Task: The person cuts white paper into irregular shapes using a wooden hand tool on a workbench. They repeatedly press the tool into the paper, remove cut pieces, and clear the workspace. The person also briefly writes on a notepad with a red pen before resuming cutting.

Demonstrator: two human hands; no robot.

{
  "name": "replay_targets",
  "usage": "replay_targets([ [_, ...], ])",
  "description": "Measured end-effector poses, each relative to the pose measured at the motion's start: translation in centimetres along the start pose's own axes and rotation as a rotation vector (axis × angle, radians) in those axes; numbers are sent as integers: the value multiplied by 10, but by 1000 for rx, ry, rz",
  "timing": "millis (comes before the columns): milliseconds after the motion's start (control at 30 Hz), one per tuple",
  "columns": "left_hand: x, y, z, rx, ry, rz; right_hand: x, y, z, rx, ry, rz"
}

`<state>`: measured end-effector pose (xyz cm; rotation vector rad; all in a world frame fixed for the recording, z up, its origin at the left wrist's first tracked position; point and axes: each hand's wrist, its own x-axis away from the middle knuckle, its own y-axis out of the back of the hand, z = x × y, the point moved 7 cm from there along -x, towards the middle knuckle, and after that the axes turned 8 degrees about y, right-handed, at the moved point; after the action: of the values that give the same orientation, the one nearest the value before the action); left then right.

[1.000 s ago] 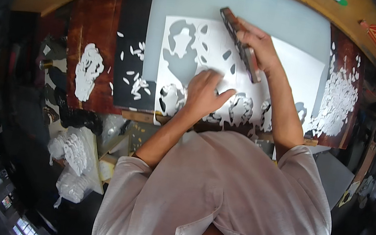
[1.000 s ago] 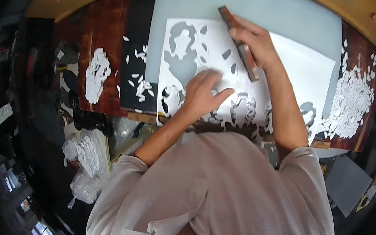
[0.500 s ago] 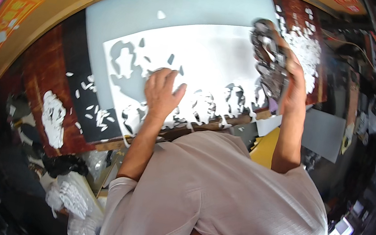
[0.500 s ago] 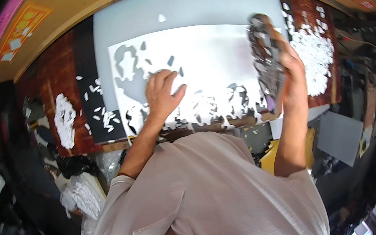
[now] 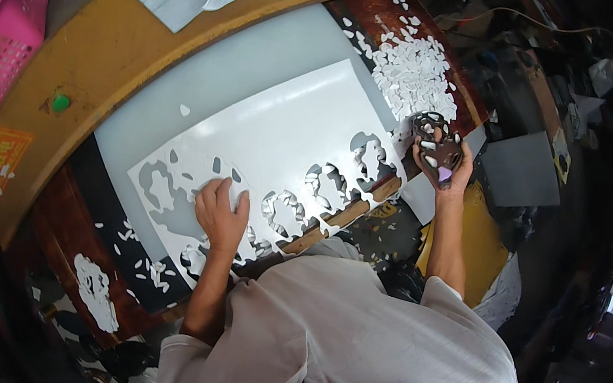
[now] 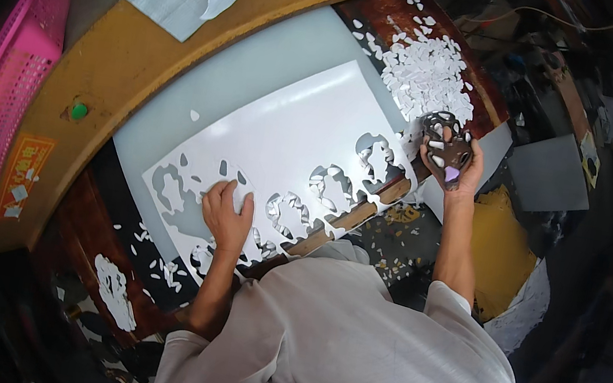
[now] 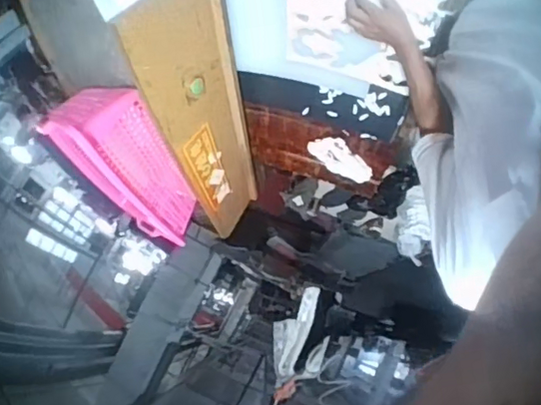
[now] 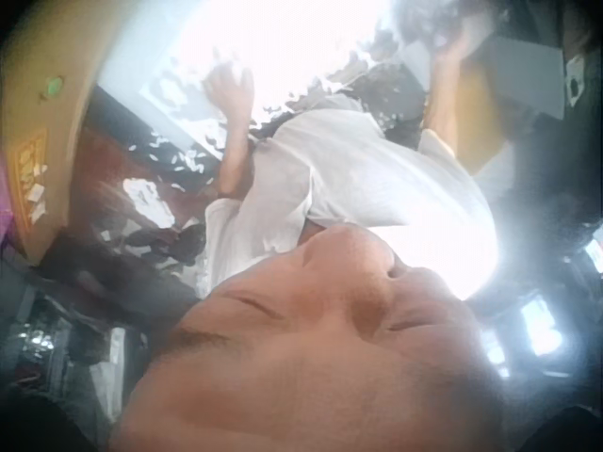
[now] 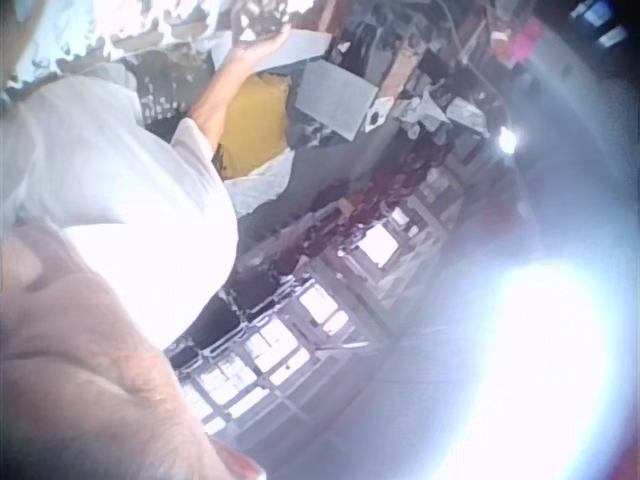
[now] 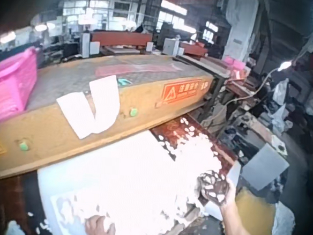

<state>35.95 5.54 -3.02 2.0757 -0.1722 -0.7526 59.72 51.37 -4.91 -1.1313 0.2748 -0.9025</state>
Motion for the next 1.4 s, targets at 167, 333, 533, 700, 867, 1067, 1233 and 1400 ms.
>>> replay_targets([
  [167,5,-6,-20,-34,-37,138,-30,-41,17,1384,295,95],
  [333,3,-19,-28,-122,29,237,-83,-91,-17,1905,452,382],
  [533,5,-20,-15,-71,36,258,-100,-99,-55,2254,527,380],
  [700,11,-19,-19,-116,-54,188,-54,-139,-122,1941,992,660],
  [867,15,-17,-13,-90,-92,190,52,-157,-286,1583,779,1209],
  [1067,18,-19,0,-76,-145,211,92,-142,-333,1658,912,1104],
  [1233,18,-15,-4,-71,-167,161,87,-142,-326,1647,926,1082],
  [1400,26,-27,13,-65,-179,117,84,-141,-331,1633,924,1054],
])
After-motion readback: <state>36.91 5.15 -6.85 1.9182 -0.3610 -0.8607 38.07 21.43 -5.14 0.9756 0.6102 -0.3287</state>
